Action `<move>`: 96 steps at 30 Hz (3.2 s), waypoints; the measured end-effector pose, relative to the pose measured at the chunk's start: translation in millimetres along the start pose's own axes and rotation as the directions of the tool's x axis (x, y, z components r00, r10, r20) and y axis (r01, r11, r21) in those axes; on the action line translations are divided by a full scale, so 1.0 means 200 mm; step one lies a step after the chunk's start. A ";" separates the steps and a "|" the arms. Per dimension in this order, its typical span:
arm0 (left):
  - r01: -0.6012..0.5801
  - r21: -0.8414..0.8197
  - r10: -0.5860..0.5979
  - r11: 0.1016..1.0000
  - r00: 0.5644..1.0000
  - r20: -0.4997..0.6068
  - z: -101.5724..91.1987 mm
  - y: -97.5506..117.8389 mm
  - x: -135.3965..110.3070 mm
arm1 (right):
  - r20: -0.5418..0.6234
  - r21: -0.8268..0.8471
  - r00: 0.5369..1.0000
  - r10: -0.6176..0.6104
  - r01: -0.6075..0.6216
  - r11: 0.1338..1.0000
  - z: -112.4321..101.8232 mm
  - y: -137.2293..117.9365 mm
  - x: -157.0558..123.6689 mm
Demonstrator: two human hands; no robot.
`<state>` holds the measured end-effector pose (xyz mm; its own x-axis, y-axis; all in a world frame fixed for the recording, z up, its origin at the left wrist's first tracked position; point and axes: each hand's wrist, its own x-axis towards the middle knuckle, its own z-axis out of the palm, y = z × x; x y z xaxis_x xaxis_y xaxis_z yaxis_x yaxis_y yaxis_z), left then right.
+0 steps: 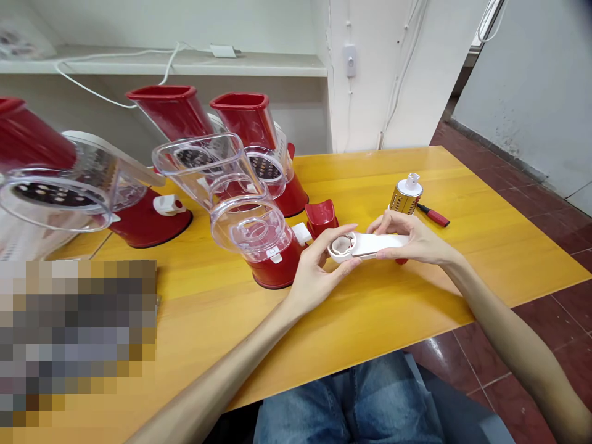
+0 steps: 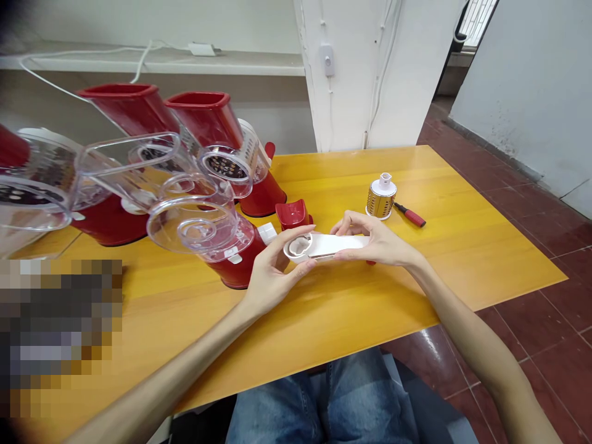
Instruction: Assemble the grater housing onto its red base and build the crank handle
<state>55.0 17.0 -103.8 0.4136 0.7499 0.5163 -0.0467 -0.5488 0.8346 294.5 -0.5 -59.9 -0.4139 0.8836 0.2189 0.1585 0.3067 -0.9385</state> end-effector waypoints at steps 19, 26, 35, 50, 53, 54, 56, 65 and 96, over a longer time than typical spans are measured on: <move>0.049 -0.034 -0.049 0.998 0.999 -0.007 0.00 0.03 0.01 | 0.016 -0.015 0.999 0.032 -0.032 0.999 -0.02 -0.02 -0.02; 0.027 -0.029 -0.027 0.999 1.000 0.006 0.00 0.03 0.01 | 0.015 -0.014 0.999 0.047 -0.047 0.999 -0.02 -0.04 -0.01; 0.171 -0.147 -0.180 0.974 0.983 -0.048 0.01 0.07 0.01 | -0.044 -0.167 0.995 -0.090 0.081 0.983 0.01 -0.02 -0.02; 0.205 -0.153 -0.217 0.967 0.974 -0.062 0.02 0.06 0.00 | 0.051 -0.603 0.867 -0.496 0.423 0.677 0.06 0.04 -0.01; 0.188 -0.123 -0.197 0.974 0.978 -0.064 0.01 0.05 -0.01 | 0.070 -0.623 0.854 -0.515 0.441 0.646 0.06 0.06 -0.01; 0.186 -0.120 -0.195 0.975 0.978 -0.068 0.01 0.05 -0.01 | 0.075 -0.626 0.853 -0.517 0.444 0.641 0.06 0.06 -0.01; 0.192 -0.119 -0.201 0.974 0.977 -0.075 0.01 0.05 -0.02 | 0.075 -0.622 0.850 -0.521 0.448 0.642 0.06 0.07 -0.01; 0.253 -0.209 -0.268 0.945 0.962 -0.047 0.02 0.05 -0.01 | 0.069 -0.535 0.833 -0.548 0.495 0.685 0.08 0.04 0.00; -0.096 0.118 0.112 0.988 0.983 -0.145 0.01 0.04 -0.04 | 0.164 -0.843 0.734 -0.660 0.451 0.293 0.12 0.04 -0.03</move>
<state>52.7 6.8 -102.1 0.2692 0.7291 0.6292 0.0215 -0.6577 0.7529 276.0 -11.7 -74.5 -0.5550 0.3879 0.7359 0.6151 0.7869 0.0492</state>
